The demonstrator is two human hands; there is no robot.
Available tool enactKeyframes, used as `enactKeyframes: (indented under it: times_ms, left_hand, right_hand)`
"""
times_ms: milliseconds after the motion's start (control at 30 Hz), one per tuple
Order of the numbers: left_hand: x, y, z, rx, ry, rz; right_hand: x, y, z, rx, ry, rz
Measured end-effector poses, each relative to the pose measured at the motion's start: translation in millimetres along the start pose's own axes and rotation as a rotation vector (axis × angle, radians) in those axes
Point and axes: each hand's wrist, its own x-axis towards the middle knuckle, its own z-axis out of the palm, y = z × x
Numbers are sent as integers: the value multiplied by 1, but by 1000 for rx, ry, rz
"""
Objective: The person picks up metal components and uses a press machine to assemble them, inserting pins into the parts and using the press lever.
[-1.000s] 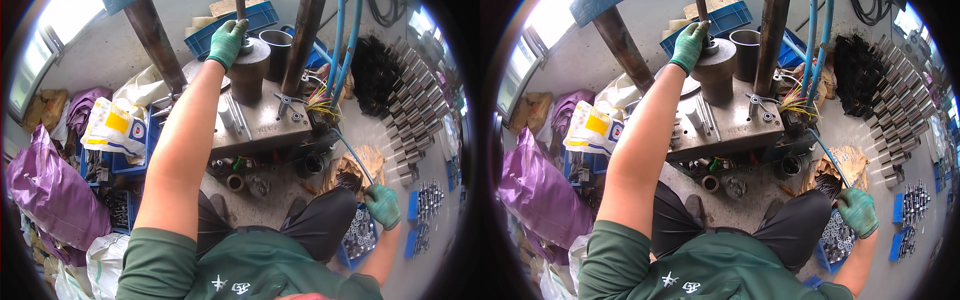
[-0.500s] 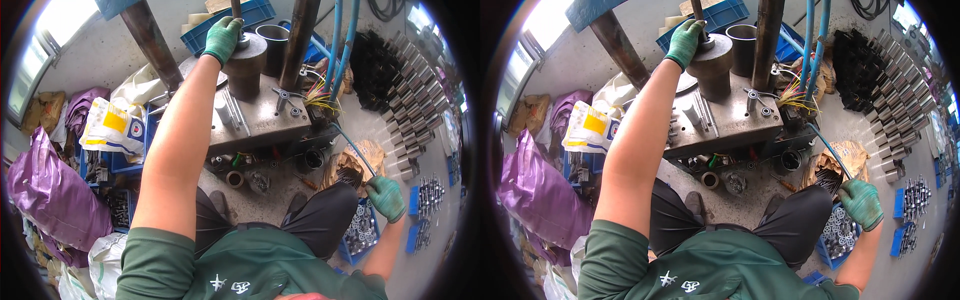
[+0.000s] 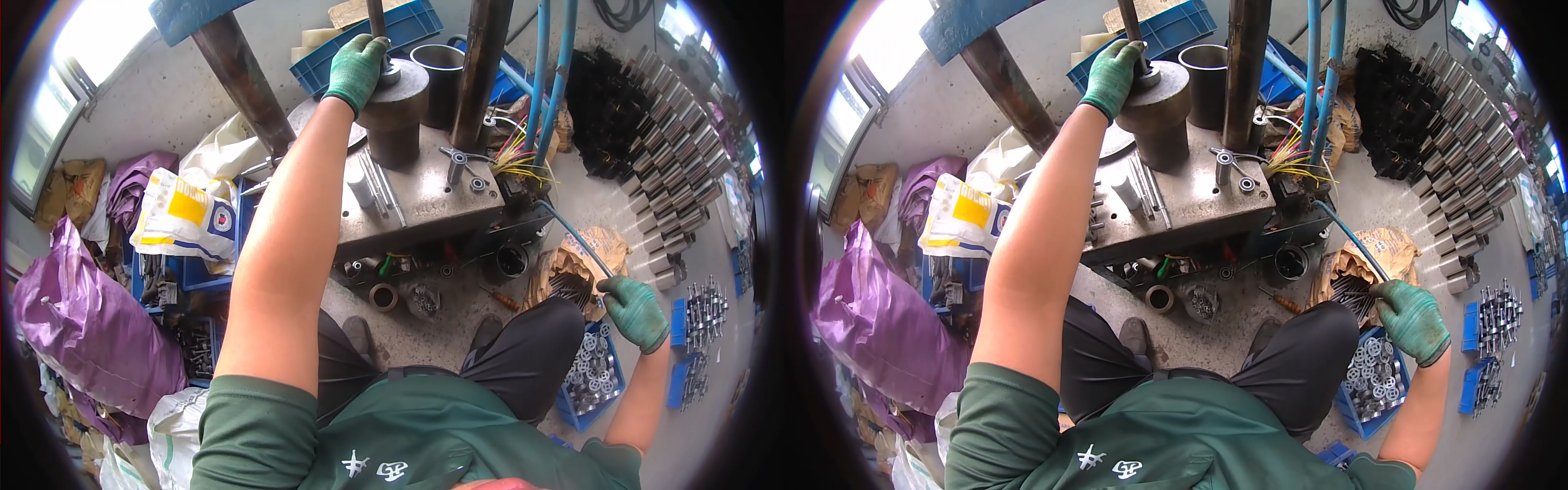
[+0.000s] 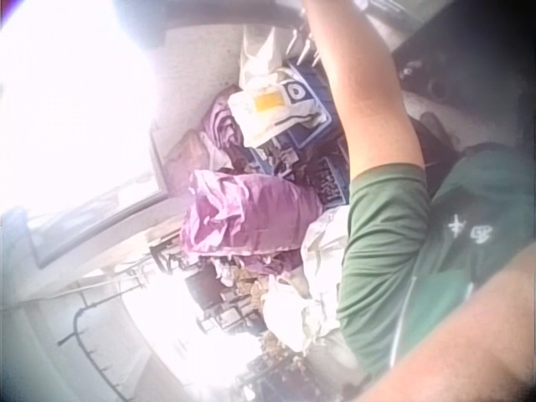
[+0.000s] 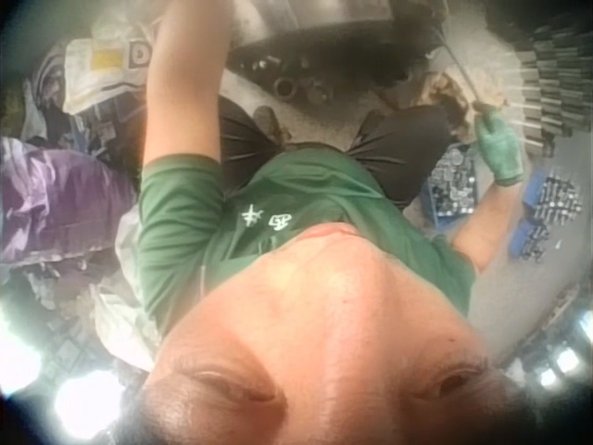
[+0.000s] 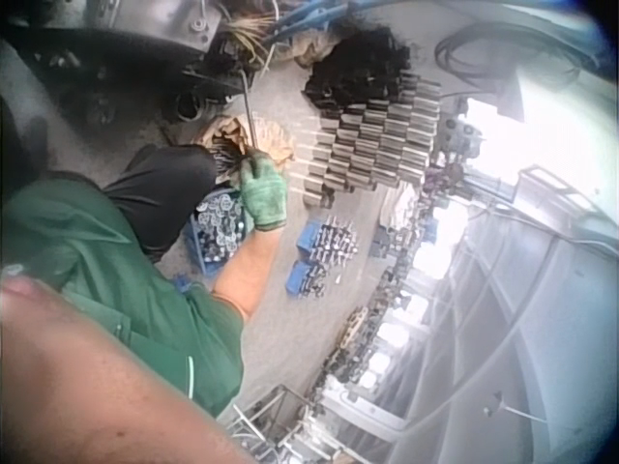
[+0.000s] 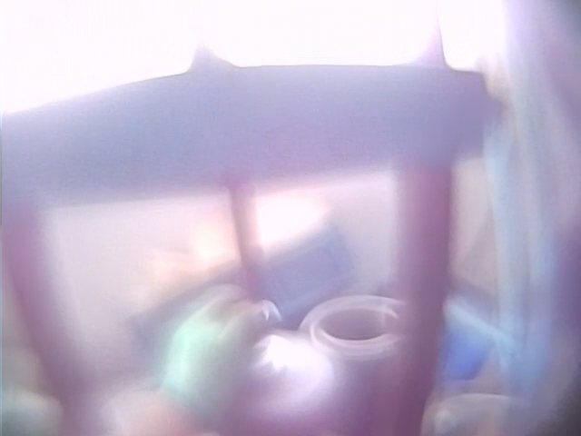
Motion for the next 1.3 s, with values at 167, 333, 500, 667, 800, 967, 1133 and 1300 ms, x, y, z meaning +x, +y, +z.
enactKeyframes:
  times_ms: [167, 333, 500, 667, 800, 967, 1133, 1300]
  left_hand:
    - [1, -4, -3, 28, 9, 10]
    - [4, -5, -1, -37, -11, -30]
    - [3, -5, 2, -20, 3, -12]
    - [2, -5, -3, -54, -1, -34]
    - [4, -8, 4, -163, 2, -5]
    - [1, -3, 2, -99, -13, 7]
    - [-4, 4, 6, -124, -11, 30]
    - [-7, 9, 3, -193, -29, 3]
  right_hand:
    - [4, -10, -13, -105, -235, -73]
    - [0, -9, -8, 5, -118, -13]
    - [3, -4, -10, 6, -173, -3]
    - [5, -16, -12, 183, 7, 87]
    - [22, -3, -19, 64, 337, -17]
    - [118, 10, -63, -76, 837, -137]
    - [193, 23, -103, -181, 836, 14]
    - [219, 24, -115, -222, 684, 114]
